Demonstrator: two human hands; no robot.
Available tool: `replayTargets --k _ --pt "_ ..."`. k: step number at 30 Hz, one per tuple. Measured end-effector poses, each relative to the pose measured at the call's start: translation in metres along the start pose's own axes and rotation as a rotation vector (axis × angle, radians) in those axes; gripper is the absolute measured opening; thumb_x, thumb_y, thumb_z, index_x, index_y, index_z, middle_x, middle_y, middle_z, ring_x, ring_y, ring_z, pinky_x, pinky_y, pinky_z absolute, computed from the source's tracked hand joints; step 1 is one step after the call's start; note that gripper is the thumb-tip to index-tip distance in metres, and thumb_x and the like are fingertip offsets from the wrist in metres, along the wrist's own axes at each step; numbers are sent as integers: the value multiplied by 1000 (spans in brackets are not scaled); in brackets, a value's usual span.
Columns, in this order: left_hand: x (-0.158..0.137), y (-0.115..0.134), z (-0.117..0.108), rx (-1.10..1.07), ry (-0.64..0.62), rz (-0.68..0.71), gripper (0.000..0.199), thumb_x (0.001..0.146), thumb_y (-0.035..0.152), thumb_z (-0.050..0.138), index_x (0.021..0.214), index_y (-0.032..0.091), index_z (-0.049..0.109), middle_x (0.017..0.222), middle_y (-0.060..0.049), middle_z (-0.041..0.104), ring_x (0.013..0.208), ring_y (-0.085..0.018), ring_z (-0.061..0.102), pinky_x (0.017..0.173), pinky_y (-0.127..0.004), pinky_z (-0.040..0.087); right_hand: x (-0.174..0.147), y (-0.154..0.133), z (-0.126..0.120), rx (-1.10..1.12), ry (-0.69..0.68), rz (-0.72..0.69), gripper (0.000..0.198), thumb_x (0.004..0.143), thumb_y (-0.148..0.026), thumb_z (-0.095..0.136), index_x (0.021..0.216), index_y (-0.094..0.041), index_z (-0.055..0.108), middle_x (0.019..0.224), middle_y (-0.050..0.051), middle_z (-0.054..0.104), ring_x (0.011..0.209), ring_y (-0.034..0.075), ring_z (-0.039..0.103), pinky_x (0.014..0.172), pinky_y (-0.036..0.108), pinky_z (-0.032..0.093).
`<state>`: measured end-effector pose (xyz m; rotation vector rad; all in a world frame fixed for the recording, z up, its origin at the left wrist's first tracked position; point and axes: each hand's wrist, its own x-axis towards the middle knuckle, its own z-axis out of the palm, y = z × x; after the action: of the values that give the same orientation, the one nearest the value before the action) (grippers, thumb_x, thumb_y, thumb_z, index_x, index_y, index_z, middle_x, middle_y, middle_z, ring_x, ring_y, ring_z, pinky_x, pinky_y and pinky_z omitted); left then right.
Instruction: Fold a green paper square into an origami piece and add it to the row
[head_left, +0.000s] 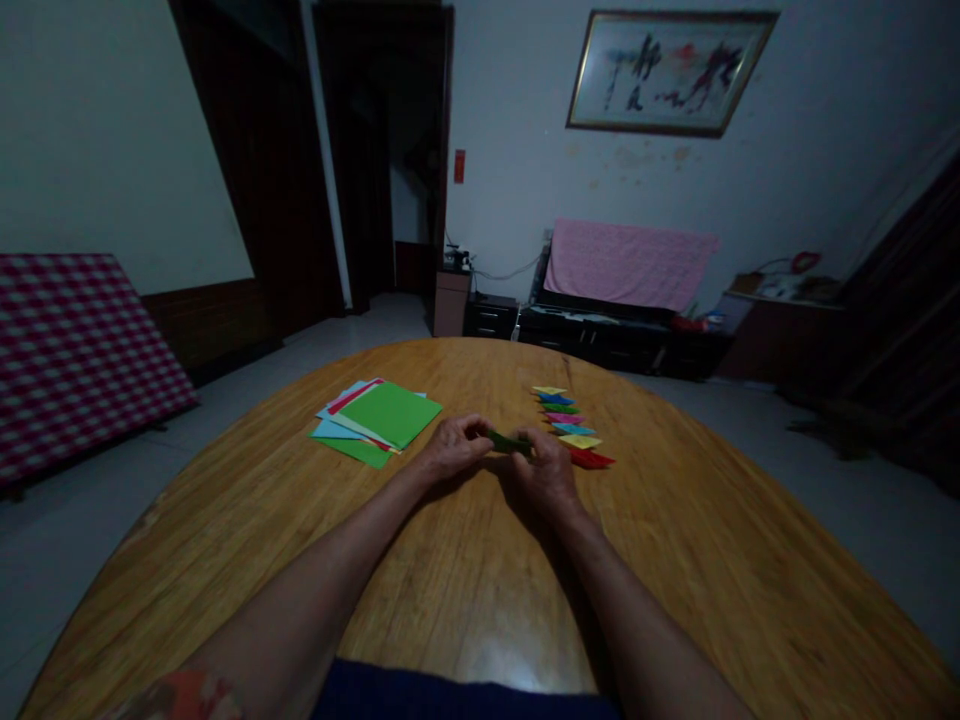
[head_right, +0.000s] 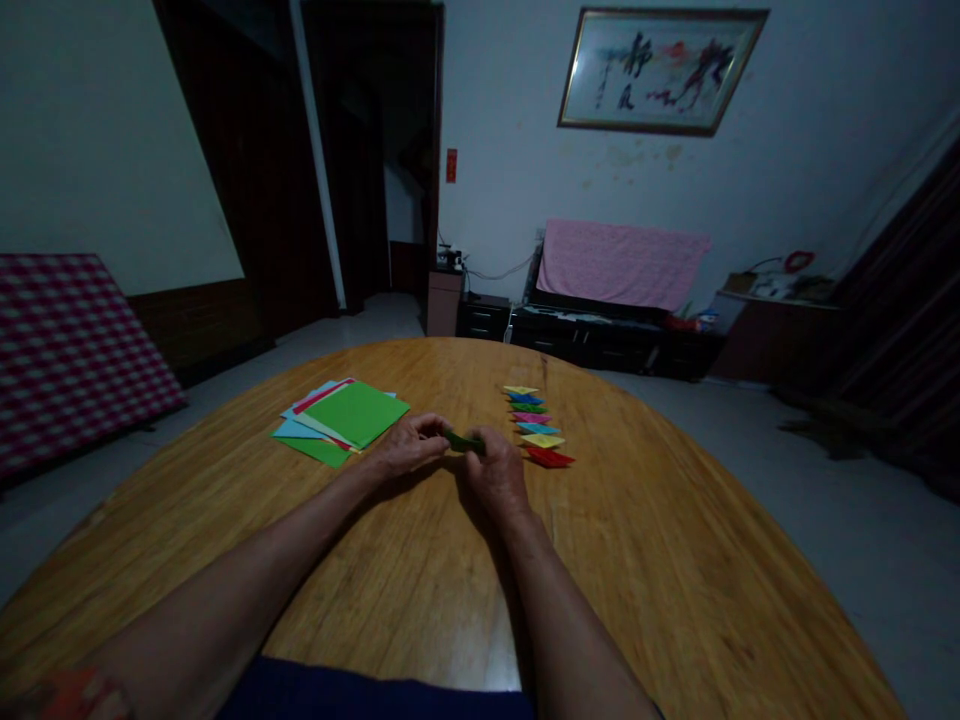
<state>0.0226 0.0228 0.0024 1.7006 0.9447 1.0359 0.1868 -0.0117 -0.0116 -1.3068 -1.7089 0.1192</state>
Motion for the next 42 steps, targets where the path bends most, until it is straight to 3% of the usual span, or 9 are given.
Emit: replayTargets --k 3,8,13,17,21,27,32,36,42 --pt "1 5 -7 277 65 161 15 69 17 58 81 13 67 69 1 60 61 -9 49 57 -20 37 0 -3 -5 -203 -56 -162 12 75 -13 53 81 -17 62 78 6 64 76 20 56 71 30 38" --pt "1 -8 -10 619 12 373 17 73 6 50 76 13 65 76 -3 63 75 -13 55 72 -23 42 -1 -8 -4 -338 -96 -295 12 79 -13 53 86 -17 62 84 7 62 82 21 51 77 31 34" --pt "-3 -23 -12 916 -163 453 15 81 14 47 81 15 62 85 -5 60 81 -16 55 73 -25 43 -8 -10 -4 -371 -242 -270 10 77 -14 55 83 -17 62 85 7 60 83 20 49 76 30 34" --pt "-5 -16 -15 1069 -238 452 16 81 19 48 83 17 63 91 -6 59 86 -19 55 72 -28 44 -8 -9 -13 -301 -417 -157 15 73 -13 55 85 -16 64 84 5 60 82 18 52 74 27 36" --pt "-8 -5 -21 1074 -299 431 19 81 20 47 84 18 66 91 -6 61 86 -19 56 74 -29 43 -2 -10 -24 -241 -518 -62 12 72 -15 56 79 -15 65 82 4 60 77 16 52 69 25 37" --pt "-6 -4 -29 906 -336 339 20 84 30 51 86 20 68 91 -3 62 86 -16 56 78 -27 43 1 -14 -33 -139 -562 6 14 78 -21 55 79 -18 68 84 4 62 78 15 54 67 25 37" --pt "-1 -3 -21 910 -327 289 29 89 28 43 75 15 65 89 -5 61 85 -15 55 81 -27 42 1 -4 -28 -146 -474 53 25 85 -25 49 66 -17 64 74 3 61 70 14 54 63 25 37" --pt "2 1 -16 968 -335 258 29 90 27 40 80 14 64 91 -7 60 88 -17 54 83 -29 41 0 8 -21 -188 -384 48 25 84 -27 51 64 -16 62 70 2 59 66 13 52 61 24 35" --pt "9 9 -15 1003 -354 200 35 87 36 43 73 14 66 79 -8 61 74 -17 53 67 -28 39 1 14 -13 -259 -325 76 23 83 -28 53 66 -16 63 70 2 60 66 13 51 60 24 34"
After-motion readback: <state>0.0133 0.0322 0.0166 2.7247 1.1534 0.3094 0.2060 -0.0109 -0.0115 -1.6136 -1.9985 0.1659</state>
